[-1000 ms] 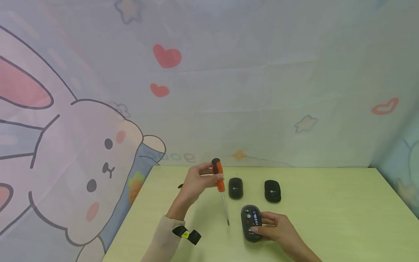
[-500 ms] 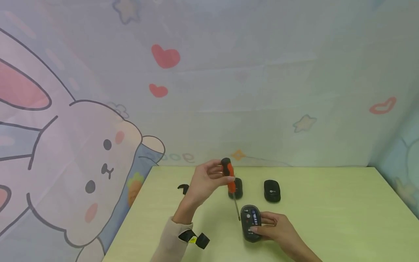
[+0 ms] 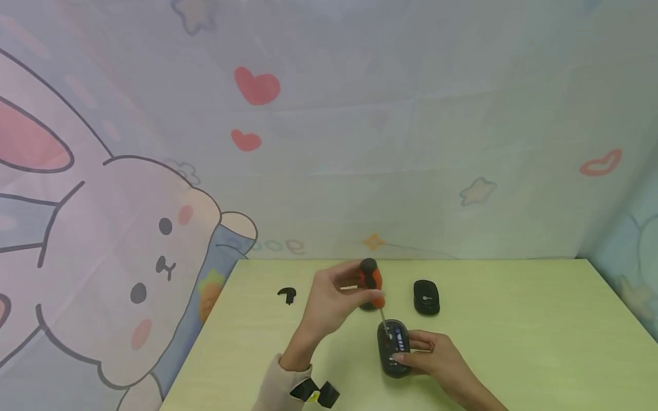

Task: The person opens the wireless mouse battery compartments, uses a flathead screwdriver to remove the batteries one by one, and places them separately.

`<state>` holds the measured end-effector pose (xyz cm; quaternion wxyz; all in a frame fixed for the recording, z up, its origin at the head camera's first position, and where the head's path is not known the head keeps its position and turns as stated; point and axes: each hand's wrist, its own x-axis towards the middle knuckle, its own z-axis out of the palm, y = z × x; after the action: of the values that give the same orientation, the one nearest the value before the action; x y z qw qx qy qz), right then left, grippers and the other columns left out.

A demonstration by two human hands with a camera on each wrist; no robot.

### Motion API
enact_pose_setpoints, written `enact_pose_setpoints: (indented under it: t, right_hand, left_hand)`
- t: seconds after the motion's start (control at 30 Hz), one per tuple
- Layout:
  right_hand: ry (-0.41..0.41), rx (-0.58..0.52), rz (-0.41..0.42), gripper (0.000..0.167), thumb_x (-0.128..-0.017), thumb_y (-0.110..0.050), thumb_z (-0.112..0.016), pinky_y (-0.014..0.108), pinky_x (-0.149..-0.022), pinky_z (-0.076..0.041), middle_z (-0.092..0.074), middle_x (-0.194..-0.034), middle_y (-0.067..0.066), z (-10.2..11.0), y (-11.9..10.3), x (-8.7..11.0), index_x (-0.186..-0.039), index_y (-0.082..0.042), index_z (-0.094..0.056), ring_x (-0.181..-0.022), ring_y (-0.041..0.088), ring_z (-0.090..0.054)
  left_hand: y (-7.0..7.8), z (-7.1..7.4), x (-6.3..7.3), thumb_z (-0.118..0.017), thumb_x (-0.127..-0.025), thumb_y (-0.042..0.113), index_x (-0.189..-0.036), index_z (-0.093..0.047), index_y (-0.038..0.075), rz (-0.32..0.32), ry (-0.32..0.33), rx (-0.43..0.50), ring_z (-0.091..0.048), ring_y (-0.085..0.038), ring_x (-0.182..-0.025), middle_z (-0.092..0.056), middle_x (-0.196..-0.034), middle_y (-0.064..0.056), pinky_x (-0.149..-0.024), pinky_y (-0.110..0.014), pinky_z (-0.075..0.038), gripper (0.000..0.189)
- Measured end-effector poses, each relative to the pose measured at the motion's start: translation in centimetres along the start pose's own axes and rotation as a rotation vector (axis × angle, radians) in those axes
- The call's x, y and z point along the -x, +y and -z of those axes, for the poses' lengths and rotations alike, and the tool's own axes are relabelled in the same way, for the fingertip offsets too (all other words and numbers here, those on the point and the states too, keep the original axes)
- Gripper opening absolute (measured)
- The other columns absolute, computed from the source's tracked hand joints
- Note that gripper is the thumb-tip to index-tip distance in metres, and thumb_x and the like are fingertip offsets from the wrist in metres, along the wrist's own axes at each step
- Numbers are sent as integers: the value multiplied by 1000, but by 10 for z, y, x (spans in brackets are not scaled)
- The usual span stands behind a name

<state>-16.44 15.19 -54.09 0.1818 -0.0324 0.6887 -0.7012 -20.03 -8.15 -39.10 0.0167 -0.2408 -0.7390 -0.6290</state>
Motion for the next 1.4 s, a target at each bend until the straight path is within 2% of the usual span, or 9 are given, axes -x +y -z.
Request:
enact_pose_setpoints:
  t: [0.07, 0.13, 0.23, 0.3, 0.37, 0.43, 0.83, 1.1, 1.4]
  right_hand:
    - [0, 1, 0, 76, -88, -25, -87, 37, -86, -67, -72, -130, 23, 0, 0, 0, -146, 11, -53, -105, 23, -78]
    - [3, 10, -10, 76, -88, -26, -87, 38, -86, -67, -72, -131, 23, 0, 0, 0, -146, 10, -53, -106, 22, -77]
    - [7, 20, -21, 76, -89, -27, -87, 38, -87, -67, -72, -132, 23, 0, 0, -1, -146, 9, -54, -107, 23, -77]
    - [9, 21, -23, 75, -89, -27, -86, 38, -87, -67, -72, -132, 22, 1, 1, -2, -146, 8, -54, -107, 23, -77]
    - [7, 16, -17, 74, -89, -27, -86, 38, -87, -67, -72, -131, 22, 1, 2, -2, -146, 8, -54, -107, 23, -77]
    - [3, 10, -10, 74, -90, -26, -86, 38, -87, -67, -73, -131, 21, 1, 2, -2, -146, 9, -54, -106, 23, -78]
    - [-15, -8, -1, 71, -90, -25, -85, 38, -88, -67, -73, -130, 21, 1, 5, -3, -145, 8, -55, -107, 25, -78]
    - [0, 3, -21, 72, -89, -27, -86, 38, -87, -67, -74, -129, 20, -1, 5, -1, -145, 7, -56, -107, 23, -77]
    - [6, 13, -35, 72, -90, -25, -85, 38, -86, -67, -74, -130, 19, -1, 3, 0, -145, 9, -54, -108, 22, -77]
  left_hand:
    - [0, -5, 4, -89, -84, 10, -119, -76, 16, -13, 3, 10, -79, -20, -97, -80, -104, -15, -85, -33, -67, 37]
    - [-2, -9, 7, -88, -84, 10, -120, -76, 15, -40, -6, 17, -80, -23, -97, -80, -104, -15, -86, -33, -67, 38]
    - [-5, -15, 11, -87, -86, 11, -116, -76, 13, -115, -11, 7, -81, -20, -93, -80, -100, -15, -86, -34, -67, 33]
    - [-6, -17, 12, -86, -87, 11, -108, -76, 12, -181, -15, 3, -81, -18, -89, -79, -95, -16, -85, -36, -68, 23]
    - [-7, -19, 12, -85, -89, 11, -109, -75, 12, -234, -10, -2, -81, -16, -86, -80, -94, -15, -82, -38, -68, 23]
    - [-8, -20, 13, -85, -89, 11, -112, -75, 12, -260, -4, -4, -81, -15, -83, -80, -93, -14, -79, -38, -68, 25]
    - [-13, -24, 17, -84, -87, 4, -120, -74, 10, -308, 1, -12, -82, -24, -86, -81, -95, -16, -77, -37, -69, 35]
    - [-16, -26, 20, -85, -87, 5, -120, -74, 8, -311, 8, -36, -82, -20, -90, -81, -97, -16, -80, -35, -68, 35]
    - [-17, -29, 24, -83, -88, 3, -125, -71, 2, -420, -5, -85, -82, -25, -95, -81, -101, -18, -85, -34, -68, 39]
